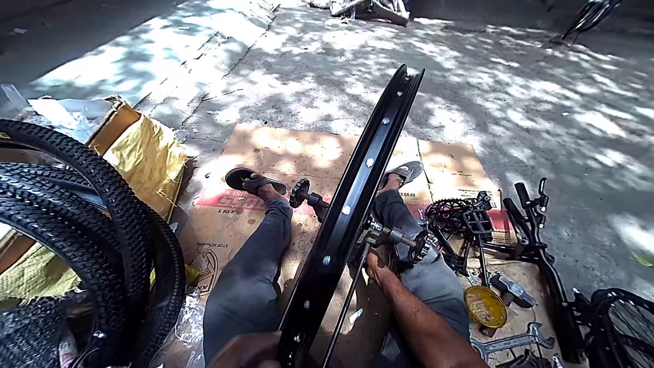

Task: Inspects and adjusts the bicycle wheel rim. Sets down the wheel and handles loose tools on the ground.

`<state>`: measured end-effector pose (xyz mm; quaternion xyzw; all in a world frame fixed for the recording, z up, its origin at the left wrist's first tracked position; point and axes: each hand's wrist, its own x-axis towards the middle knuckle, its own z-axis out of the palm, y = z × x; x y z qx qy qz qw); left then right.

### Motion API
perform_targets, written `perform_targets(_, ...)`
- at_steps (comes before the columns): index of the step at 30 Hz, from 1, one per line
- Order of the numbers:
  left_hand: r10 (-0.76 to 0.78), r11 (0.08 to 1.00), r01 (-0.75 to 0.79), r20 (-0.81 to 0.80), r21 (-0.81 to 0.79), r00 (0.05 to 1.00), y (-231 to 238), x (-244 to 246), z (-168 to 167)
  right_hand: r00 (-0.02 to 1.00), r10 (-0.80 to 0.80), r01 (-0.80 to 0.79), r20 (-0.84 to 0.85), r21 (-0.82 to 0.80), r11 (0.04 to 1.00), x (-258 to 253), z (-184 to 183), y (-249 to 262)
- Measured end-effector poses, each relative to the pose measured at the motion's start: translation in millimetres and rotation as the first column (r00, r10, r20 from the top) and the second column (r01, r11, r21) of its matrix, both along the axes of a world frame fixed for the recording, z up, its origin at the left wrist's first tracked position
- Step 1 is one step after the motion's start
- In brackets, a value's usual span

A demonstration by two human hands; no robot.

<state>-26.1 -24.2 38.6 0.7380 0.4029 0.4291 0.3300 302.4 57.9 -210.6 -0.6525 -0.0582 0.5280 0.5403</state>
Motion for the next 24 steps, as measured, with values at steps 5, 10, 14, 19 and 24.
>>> perform_targets(5,-0.056,0.911,0.160,0.270,-0.380,0.961,62.8,32.2,-10.2,0.984,0.006,0.018,0.180,-0.131,0.991,-8.9,18.9,-16.4)
perform_targets(10,-0.196,0.585,0.183,0.082,-0.790,0.977,65.1,34.9,-84.7,0.923,0.093,-0.073,0.373,-0.068,0.995,-36.2,73.2,-68.8)
perform_targets(14,-0.154,0.546,0.298,0.256,-0.783,0.954,53.8,45.1,-70.7,0.459,0.087,-0.476,0.884,0.162,0.864,-66.4,127.5,-116.1)
perform_targets(19,-0.005,0.562,0.432,0.520,-0.705,0.854,41.6,42.0,-37.9,0.292,-0.129,-0.751,0.948,0.311,0.583,-79.6,171.8,-96.3)
perform_targets(24,0.023,0.688,0.404,0.574,-0.603,0.818,34.0,45.8,-4.5,0.354,-0.297,-0.707,0.887,0.461,0.536,-82.5,197.7,-67.9)
